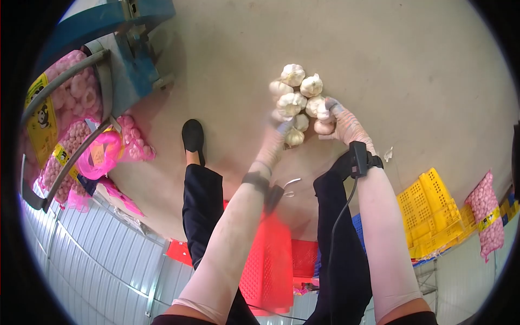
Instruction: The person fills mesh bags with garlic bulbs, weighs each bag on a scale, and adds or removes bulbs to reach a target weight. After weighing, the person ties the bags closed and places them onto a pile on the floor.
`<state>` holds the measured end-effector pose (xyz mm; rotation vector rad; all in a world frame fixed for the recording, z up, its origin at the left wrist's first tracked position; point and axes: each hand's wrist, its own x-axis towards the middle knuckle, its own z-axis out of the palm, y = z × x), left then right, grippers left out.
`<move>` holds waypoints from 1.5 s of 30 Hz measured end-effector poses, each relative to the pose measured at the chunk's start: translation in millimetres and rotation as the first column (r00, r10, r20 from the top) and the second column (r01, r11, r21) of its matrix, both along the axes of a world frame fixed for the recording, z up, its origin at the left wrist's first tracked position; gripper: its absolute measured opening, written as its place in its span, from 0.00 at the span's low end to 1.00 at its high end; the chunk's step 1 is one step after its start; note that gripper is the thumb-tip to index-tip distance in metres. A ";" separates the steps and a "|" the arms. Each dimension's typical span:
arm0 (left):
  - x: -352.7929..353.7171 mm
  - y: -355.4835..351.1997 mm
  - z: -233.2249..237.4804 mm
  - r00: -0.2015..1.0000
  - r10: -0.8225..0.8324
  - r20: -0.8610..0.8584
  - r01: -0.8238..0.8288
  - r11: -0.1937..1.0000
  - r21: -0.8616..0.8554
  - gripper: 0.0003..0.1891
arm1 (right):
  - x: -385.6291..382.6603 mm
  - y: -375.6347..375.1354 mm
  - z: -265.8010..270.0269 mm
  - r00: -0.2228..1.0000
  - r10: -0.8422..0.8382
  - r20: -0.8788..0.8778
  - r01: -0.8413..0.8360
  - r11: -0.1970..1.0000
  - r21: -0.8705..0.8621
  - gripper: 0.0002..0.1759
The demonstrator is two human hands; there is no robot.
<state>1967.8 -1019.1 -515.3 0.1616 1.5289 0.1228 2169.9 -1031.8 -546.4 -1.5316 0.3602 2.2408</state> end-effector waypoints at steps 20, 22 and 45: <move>-25.6 -46.1 66.3 0.865 0.355 0.356 -0.338 0.935 -0.111 0.23 | -49.6 -17.3 116.5 0.928 -0.156 -0.340 0.217 0.965 0.149 0.29; -32.3 -49.0 105.8 0.862 0.321 0.393 -0.344 0.939 -0.011 0.25 | -55.6 -30.6 136.5 0.928 -0.030 -0.372 0.142 0.950 0.277 0.38; -277.6 -46.4 614.4 0.787 0.412 0.460 -0.615 0.593 0.520 0.31 | -316.9 46.0 613.6 0.776 0.529 -0.344 -0.072 0.616 0.784 0.37</move>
